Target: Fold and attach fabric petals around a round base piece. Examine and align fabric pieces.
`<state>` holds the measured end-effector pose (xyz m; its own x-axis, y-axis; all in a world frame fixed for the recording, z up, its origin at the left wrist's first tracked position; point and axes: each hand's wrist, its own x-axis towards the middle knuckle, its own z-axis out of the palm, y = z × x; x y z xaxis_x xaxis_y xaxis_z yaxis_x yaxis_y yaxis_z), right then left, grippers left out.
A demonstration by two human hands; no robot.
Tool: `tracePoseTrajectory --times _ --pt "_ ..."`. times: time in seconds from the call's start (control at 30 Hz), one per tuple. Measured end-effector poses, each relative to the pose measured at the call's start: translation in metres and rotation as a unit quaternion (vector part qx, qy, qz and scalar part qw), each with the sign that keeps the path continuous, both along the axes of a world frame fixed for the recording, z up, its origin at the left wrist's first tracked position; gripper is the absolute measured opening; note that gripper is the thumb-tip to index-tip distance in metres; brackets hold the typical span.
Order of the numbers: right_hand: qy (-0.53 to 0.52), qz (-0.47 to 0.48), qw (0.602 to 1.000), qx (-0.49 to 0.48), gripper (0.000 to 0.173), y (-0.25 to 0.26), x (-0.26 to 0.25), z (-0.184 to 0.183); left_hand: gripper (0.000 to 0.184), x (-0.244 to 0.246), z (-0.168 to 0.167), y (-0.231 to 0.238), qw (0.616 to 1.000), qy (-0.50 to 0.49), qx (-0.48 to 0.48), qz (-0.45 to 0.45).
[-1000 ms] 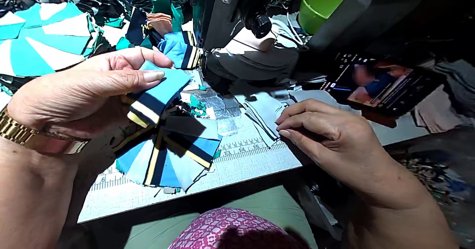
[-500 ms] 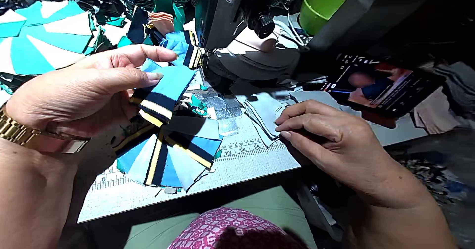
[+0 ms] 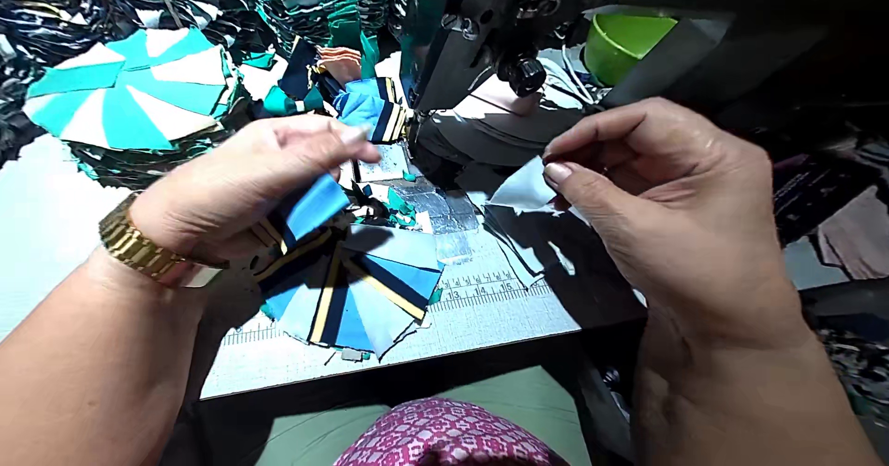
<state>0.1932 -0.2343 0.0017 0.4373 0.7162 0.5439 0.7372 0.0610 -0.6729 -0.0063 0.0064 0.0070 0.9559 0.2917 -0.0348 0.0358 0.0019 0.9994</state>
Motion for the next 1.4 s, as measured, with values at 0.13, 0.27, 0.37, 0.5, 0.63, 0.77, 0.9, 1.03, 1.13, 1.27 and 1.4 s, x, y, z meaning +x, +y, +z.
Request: tracePoseTrajectory --times 0.13,0.27,0.37,0.5,0.63,0.77,0.9,1.03,1.13,1.27,1.4 --pt "0.051 0.108 0.991 0.058 0.020 0.030 -0.031 0.015 0.035 0.001 0.001 -0.007 0.994 -0.015 0.086 -0.065" --pt "0.071 0.169 0.977 0.106 0.020 0.046 -0.052 0.016 0.010 -0.001 -0.001 -0.006 0.986 -0.041 0.083 -0.142" --pt "0.079 0.139 0.982 0.100 0.020 0.044 -0.054 0.007 0.014 -0.003 0.000 0.001 0.984 -0.033 0.083 -0.152" --pt "0.121 0.074 0.988 0.063 0.017 0.035 -0.057 -0.016 0.019 -0.006 0.003 0.008 0.974 -0.011 0.181 -0.134" --pt "0.096 0.024 0.995 0.026 0.010 0.032 -0.064 -0.032 0.027 -0.002 -0.002 0.010 0.946 0.020 0.296 -0.129" --pt "0.018 0.000 1.000 -0.018 0.009 0.036 -0.063 -0.045 0.029 0.001 -0.009 0.009 0.933 0.048 0.345 -0.095" --pt "-0.085 -0.026 0.993 -0.074 0.009 0.041 -0.062 -0.053 0.026 0.003 -0.011 0.003 0.871 0.130 0.472 -0.038" --pt "-0.112 -0.037 0.987 -0.112 0.014 0.039 -0.061 -0.049 0.025 0.001 -0.008 0.005 0.841 0.124 0.527 -0.015" --pt "-0.120 -0.031 0.987 -0.099 0.017 0.034 -0.057 -0.041 0.025 -0.001 -0.010 0.010 0.859 0.048 0.510 0.009" --pt "-0.159 0.047 0.982 -0.089 0.020 0.033 -0.056 -0.034 0.025 -0.001 -0.002 0.009 0.940 -0.013 0.342 0.006" --pt "-0.204 0.078 0.966 -0.139 0.026 0.032 -0.062 -0.040 0.038 -0.004 0.006 0.004 0.999 0.051 0.000 -0.001"
